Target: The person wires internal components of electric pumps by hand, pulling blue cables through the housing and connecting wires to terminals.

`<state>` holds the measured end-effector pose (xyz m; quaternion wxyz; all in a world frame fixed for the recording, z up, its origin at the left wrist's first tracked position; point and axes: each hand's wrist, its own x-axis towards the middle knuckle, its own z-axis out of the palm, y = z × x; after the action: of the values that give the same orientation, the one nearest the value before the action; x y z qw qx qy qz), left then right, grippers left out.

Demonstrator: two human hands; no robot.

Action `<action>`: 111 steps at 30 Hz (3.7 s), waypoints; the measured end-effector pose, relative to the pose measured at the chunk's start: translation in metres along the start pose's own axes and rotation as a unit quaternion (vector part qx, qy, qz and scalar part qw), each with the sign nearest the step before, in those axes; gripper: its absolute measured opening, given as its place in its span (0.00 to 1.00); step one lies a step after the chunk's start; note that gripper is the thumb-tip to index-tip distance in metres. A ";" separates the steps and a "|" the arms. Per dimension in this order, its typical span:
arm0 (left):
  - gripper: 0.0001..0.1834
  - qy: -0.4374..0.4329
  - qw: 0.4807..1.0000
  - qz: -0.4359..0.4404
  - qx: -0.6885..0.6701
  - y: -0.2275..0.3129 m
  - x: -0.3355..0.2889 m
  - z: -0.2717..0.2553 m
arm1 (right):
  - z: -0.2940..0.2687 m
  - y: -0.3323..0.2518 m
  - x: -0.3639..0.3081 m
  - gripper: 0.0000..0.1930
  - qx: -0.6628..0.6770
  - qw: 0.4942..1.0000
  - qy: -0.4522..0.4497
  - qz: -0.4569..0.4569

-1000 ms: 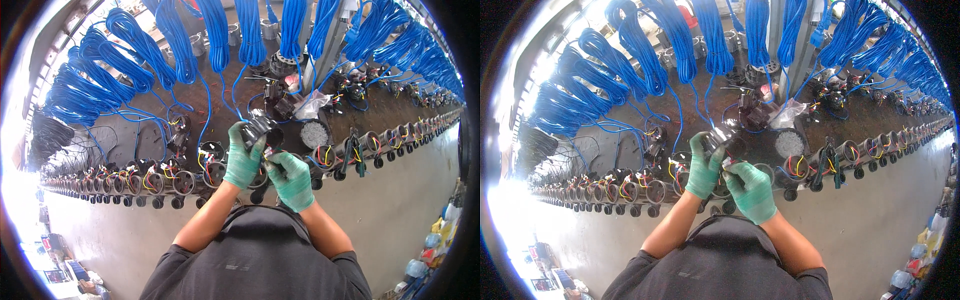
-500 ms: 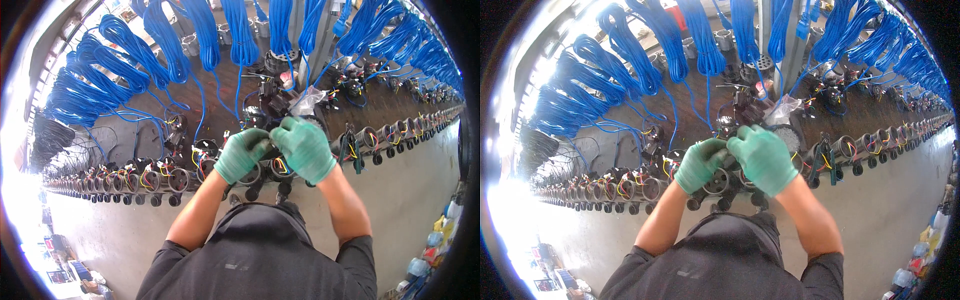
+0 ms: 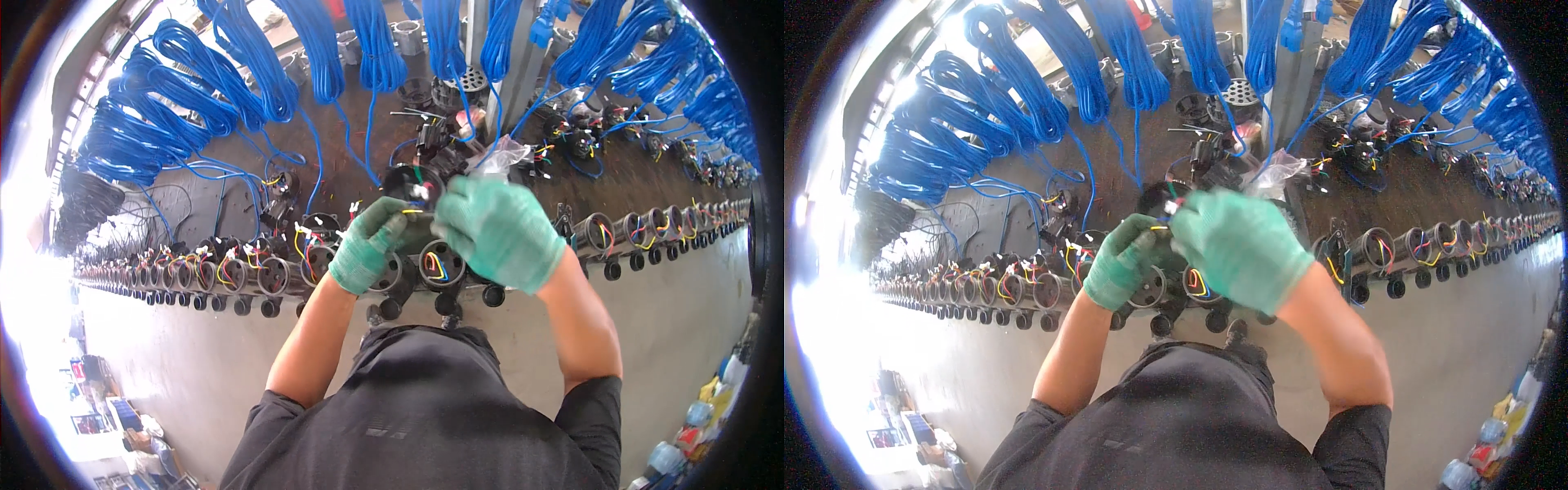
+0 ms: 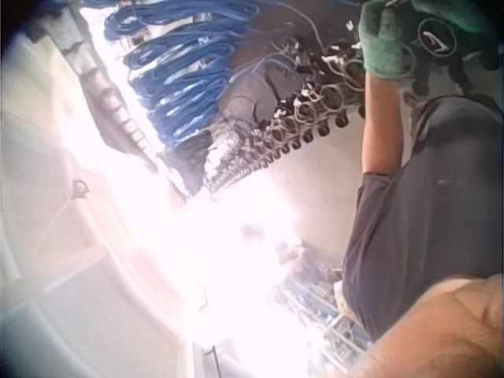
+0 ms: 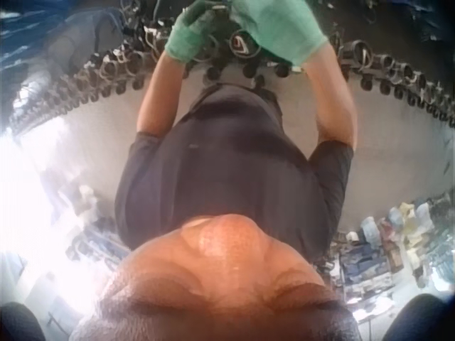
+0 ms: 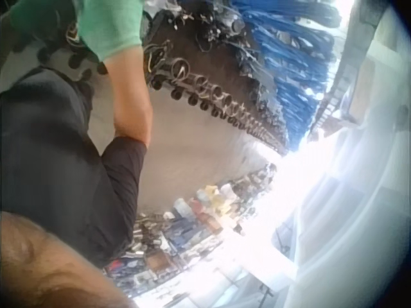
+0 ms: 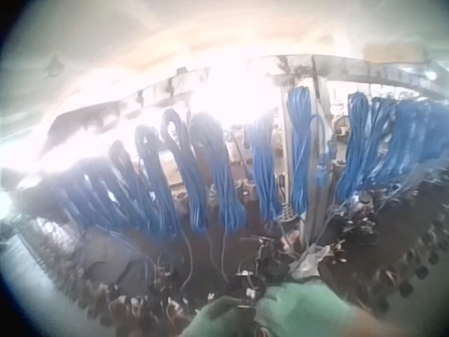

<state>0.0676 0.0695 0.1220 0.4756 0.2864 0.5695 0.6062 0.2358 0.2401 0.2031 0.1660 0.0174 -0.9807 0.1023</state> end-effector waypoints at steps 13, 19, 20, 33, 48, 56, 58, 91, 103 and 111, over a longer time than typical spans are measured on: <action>0.10 0.157 0.942 0.187 0.232 -0.078 0.004 -0.005 | 0.134 -0.014 -0.086 0.15 0.222 0.951 0.015 0.214; 0.09 0.119 0.952 0.220 0.176 -0.111 0.017 -0.009 | 0.130 -0.025 -0.091 0.20 0.331 0.911 -0.002 0.247; 0.09 0.111 0.949 0.236 0.176 -0.101 0.015 0.000 | 0.121 -0.032 -0.086 0.21 0.315 0.911 -0.042 0.262; 0.09 0.051 0.967 0.200 0.151 -0.112 0.016 0.013 | 0.106 -0.026 -0.083 0.08 0.273 0.862 -0.008 0.426; 0.09 0.069 0.968 0.153 0.188 -0.121 0.026 0.015 | 0.087 0.008 -0.036 0.09 0.152 0.979 -0.064 0.117; 0.09 0.073 0.969 0.151 0.184 -0.119 0.022 0.016 | 0.113 0.005 -0.047 0.08 0.097 0.974 0.024 0.205; 0.09 0.070 0.965 0.167 0.189 -0.120 0.022 0.015 | 0.114 0.005 -0.046 0.08 0.123 0.968 0.025 0.218; 0.10 0.013 0.956 0.257 0.141 -0.124 0.019 0.004 | 0.116 -0.027 -0.042 0.05 0.690 0.481 0.034 0.539; 0.10 -0.011 0.986 0.155 0.058 -0.131 0.019 -0.002 | 0.126 -0.024 -0.046 0.08 0.035 0.980 0.091 0.173; 0.10 -0.027 0.978 0.191 0.073 -0.128 0.019 -0.004 | 0.113 -0.034 -0.036 0.09 0.623 0.546 0.052 0.558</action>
<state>0.0889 0.0727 -0.0052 0.3439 0.4403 0.5340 0.6346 0.2353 0.1835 0.0934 0.0740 -0.4399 -0.4727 0.7600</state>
